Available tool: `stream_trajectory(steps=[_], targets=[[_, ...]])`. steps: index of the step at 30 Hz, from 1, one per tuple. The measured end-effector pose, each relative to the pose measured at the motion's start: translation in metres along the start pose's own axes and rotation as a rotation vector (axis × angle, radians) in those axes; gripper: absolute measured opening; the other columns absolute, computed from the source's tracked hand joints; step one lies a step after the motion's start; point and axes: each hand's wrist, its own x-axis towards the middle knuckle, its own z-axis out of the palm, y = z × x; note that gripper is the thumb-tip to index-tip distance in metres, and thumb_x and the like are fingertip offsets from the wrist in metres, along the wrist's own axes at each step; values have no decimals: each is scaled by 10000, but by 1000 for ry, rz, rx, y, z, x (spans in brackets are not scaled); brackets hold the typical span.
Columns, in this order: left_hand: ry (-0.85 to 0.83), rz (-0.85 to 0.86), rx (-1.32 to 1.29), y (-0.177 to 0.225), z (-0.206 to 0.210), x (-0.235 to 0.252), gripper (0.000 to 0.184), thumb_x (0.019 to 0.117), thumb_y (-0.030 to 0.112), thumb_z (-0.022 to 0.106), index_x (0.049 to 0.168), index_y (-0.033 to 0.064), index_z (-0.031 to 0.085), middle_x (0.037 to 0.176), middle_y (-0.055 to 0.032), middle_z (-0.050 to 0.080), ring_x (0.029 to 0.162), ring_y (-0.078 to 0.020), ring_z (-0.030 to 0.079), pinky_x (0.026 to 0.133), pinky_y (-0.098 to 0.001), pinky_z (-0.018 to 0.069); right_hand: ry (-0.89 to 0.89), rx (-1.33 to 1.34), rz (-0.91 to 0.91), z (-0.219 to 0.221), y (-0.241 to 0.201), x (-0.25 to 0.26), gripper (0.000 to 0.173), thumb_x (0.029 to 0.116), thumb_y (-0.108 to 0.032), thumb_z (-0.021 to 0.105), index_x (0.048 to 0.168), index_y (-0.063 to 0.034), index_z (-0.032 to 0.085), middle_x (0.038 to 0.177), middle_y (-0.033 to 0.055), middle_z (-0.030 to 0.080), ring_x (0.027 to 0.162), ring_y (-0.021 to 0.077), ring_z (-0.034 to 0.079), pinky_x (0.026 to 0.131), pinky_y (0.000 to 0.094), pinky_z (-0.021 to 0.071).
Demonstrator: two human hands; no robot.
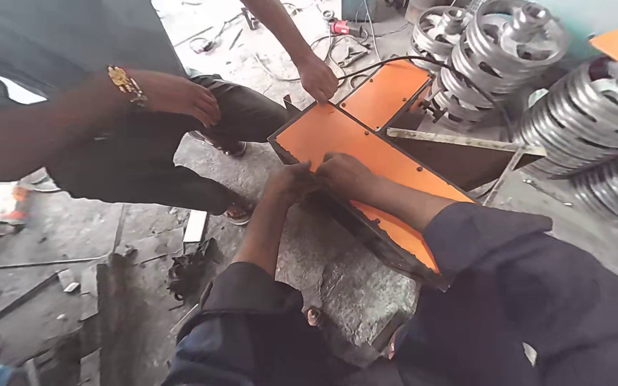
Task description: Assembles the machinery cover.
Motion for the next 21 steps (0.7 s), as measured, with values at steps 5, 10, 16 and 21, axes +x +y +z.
stream_trajectory(steps=[5, 10, 16, 21], targets=[[-10, -8, -6, 1, -1, 2, 333, 997, 255, 649, 1194, -13, 635, 966, -151, 732, 831, -244, 746, 761, -396, 639, -120, -122, 0, -22, -13, 12, 188, 1009, -176, 604, 928, -47, 713, 910, 151, 702, 927, 348, 695, 794, 556, 563], [29, -6, -28, 0, 2, -3, 358, 972, 239, 681, 1207, -26, 628, 993, -161, 729, 847, -246, 742, 778, -399, 637, -219, -176, 82, -32, -22, 22, 238, 1003, -213, 607, 860, -39, 685, 867, 150, 672, 880, 351, 681, 738, 567, 554], [3, -11, 6, 0, -1, -3, 334, 1001, 285, 653, 1133, -21, 636, 873, -130, 732, 776, -232, 742, 745, -390, 639, -231, -179, 101, -31, -18, 19, 204, 989, -202, 607, 871, -45, 663, 861, 146, 659, 877, 346, 670, 735, 553, 538], [-4, 0, 7, 2, 1, -4, 322, 1000, 260, 644, 1177, -8, 625, 900, -125, 735, 793, -227, 747, 756, -387, 642, -210, -132, 77, -25, -13, 19, 193, 1012, -205, 592, 966, -38, 676, 895, 147, 672, 898, 341, 680, 761, 545, 549]])
